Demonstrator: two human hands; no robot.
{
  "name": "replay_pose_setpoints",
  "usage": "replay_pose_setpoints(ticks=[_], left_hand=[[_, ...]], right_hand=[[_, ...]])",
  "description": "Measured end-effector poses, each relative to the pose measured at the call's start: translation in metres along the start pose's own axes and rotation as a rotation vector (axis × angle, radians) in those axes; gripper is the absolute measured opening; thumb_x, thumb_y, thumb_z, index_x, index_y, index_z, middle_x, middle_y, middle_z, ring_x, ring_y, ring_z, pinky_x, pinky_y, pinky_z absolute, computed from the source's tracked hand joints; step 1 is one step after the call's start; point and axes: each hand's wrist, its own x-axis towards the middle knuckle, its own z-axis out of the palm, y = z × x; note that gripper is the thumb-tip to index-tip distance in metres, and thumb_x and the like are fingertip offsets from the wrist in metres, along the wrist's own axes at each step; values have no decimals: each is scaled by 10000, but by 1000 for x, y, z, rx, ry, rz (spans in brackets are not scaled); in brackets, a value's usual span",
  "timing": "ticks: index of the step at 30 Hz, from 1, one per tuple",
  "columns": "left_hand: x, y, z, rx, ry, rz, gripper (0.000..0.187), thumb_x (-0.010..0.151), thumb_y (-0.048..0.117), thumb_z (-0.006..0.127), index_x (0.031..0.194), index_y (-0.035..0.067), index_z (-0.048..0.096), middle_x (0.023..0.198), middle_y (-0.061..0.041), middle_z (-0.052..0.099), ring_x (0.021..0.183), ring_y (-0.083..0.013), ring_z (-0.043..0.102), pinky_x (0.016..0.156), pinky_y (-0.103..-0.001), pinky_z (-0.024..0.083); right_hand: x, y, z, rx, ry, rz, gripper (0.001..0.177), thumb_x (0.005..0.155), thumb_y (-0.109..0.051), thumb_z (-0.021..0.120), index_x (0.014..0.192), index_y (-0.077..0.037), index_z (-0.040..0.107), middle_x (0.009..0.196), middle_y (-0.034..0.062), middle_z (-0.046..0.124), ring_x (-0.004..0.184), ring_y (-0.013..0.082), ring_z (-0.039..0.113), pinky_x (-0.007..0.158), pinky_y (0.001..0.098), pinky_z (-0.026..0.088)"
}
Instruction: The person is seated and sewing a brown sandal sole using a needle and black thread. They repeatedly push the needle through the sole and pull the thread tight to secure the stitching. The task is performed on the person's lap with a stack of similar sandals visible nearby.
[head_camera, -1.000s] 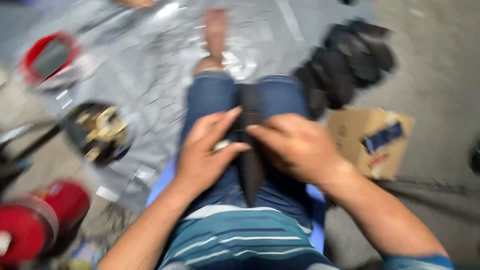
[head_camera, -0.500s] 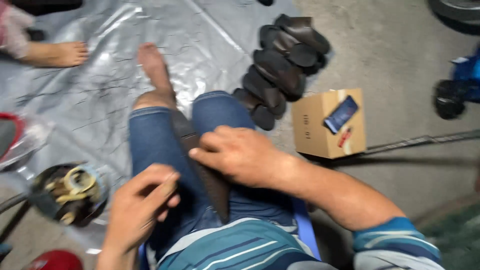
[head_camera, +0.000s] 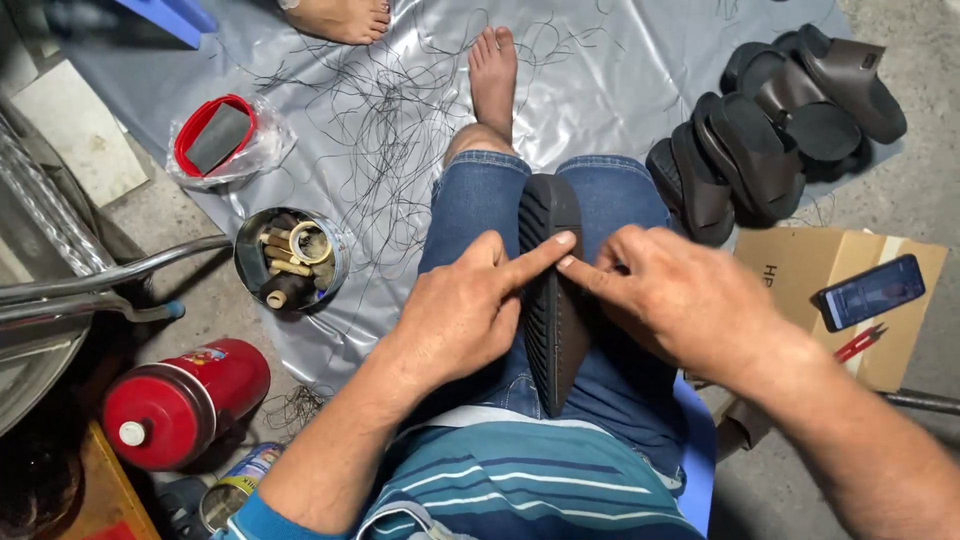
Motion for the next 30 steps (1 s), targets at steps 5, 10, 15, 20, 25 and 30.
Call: replay_pose_setpoints(ticks=[5,10,15,20,25,30], left_hand=[[2,-4,4,-125,148,72,455,867,289,518,1302,357,406,950,14,471,783,-209,598,560,-421,526],[8,7,19,-158,276,114,527,773,404,669,1251,308,470,1024,-20,460,850,-211,599,506,-461,525],[14,9,31,-230,429,151,148,840,266,610,979,248,658,840,39,509,733,-118,577,524,-318,496],[12,7,26,-490,474,144,126,816,174,641,928,163,698,805,10,559,743,-98,569,677,-216,453],[14,3,32,-575,485,158,144,805,128,664,942,127,710,784,-5,571,737,-101,552,708,-194,430],[9,5,33,-628,556,12,156,809,83,674,962,102,694,832,-18,554,772,-75,530,743,-163,430]], right_hand=[[-25,21,-34,-94,-174,352,639,795,-222,507,1314,-544,319,973,-32,471,791,173,572,414,363,521],[-31,23,-18,46,75,213,536,812,-257,546,1309,-413,418,911,13,473,748,183,542,371,355,501],[-35,27,-6,164,200,97,579,794,-150,580,1335,-289,425,851,36,496,673,202,531,503,344,460],[-37,37,-2,572,292,49,721,658,-367,720,1299,-162,460,1089,75,543,943,189,526,814,305,401],[-39,49,40,451,902,401,711,738,-217,786,1327,-65,419,1335,199,374,1268,299,396,1090,361,306],[-26,25,32,394,1415,629,377,906,-180,620,1250,-83,498,1072,94,392,812,132,466,705,230,461]])
